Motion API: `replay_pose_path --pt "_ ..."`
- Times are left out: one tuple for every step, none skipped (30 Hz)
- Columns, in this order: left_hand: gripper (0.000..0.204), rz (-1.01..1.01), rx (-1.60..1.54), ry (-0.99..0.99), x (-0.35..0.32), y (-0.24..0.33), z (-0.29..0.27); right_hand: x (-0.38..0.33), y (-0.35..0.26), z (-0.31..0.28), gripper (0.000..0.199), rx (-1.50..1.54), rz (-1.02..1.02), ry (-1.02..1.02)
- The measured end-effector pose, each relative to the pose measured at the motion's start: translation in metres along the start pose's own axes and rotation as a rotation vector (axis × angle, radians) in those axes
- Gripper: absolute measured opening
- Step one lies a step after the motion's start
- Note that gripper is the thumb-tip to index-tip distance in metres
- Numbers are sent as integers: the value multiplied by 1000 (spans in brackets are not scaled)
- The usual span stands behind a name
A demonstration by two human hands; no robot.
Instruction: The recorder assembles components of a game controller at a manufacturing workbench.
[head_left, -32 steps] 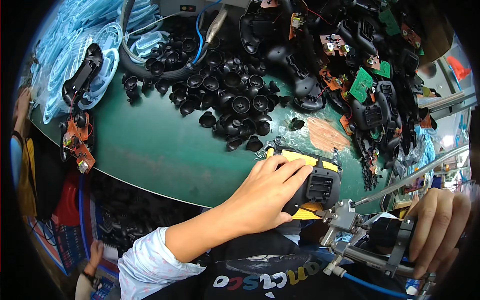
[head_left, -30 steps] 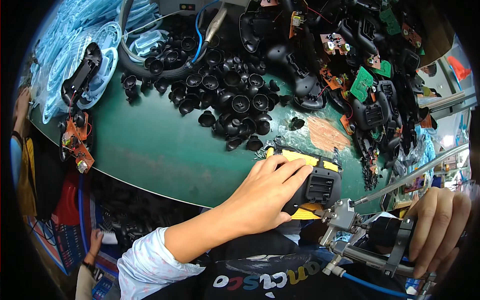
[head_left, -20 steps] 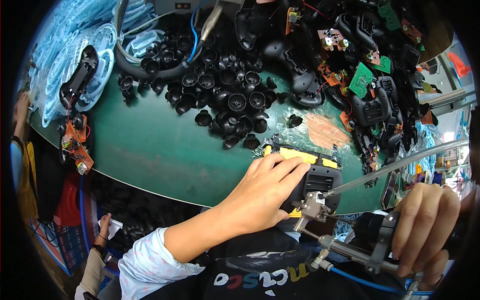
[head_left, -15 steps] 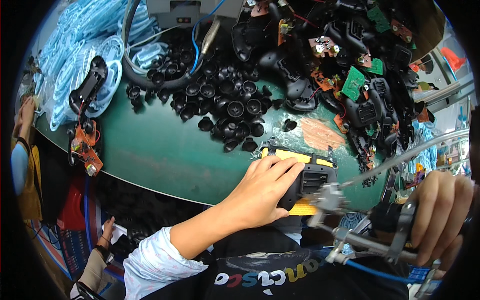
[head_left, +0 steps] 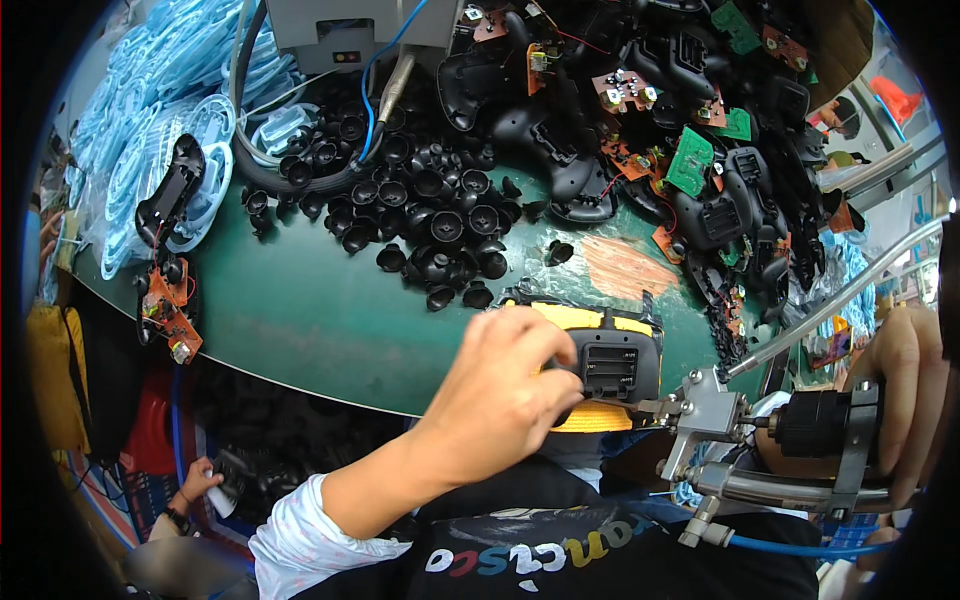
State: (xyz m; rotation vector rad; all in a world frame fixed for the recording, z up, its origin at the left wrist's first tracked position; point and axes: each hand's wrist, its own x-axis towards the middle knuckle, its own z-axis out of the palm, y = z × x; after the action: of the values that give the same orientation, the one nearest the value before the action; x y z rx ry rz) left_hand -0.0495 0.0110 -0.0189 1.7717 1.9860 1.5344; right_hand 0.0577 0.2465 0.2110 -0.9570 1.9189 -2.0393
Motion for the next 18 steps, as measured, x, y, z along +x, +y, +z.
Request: replay_pose_path --pt "41 -49 117 -16 0 -1 -5 0 7 0 23 0 0 1" --pt "41 -102 233 -31 -2 -2 -10 3 14 1 19 -16 -24 18" --pt "59 -164 141 -131 -3 -4 -14 6 21 3 15 -32 -47 36" --pt "59 -166 138 -132 -2 -4 -11 8 28 5 12 -49 -68 54" --pt "71 -154 61 -181 -2 -2 -7 9 35 8 9 -63 -96 66" --pt "83 -141 -18 -230 -2 -1 -3 11 41 11 6 -77 -122 78" --pt "98 -147 -59 -299 -3 -4 2 11 47 14 6 -91 -149 90" --pt "98 -157 -58 -292 -6 -9 8 12 55 16 8 -102 -171 100" --pt "96 -156 -75 -277 -9 -13 13 13 64 18 10 -110 -194 108" --pt "94 -159 -92 -259 -12 -17 17 14 72 20 14 -116 -217 114" --pt "91 -134 -112 -246 -9 -18 18 12 73 24 17 -139 -240 136" --pt "91 -133 -114 -247 -8 -17 19 10 75 28 21 -159 -262 155" --pt "90 -133 -130 -243 -7 -17 19 9 77 31 25 -177 -284 172" --pt "89 -127 -144 -243 -5 -17 19 4 77 37 25 -181 -285 175" --pt "89 -123 -145 -246 -4 -17 20 -1 78 44 20 -179 -194 287" --pt "88 -109 -142 -241 -2 -16 20 -4 77 47 17 -178 -103 399" --pt "88 -106 -136 -232 -3 -17 20 -4 77 45 17 -173 -102 396" --pt "88 -108 -137 -232 -4 -17 20 -4 74 40 16 -191 -70 317"
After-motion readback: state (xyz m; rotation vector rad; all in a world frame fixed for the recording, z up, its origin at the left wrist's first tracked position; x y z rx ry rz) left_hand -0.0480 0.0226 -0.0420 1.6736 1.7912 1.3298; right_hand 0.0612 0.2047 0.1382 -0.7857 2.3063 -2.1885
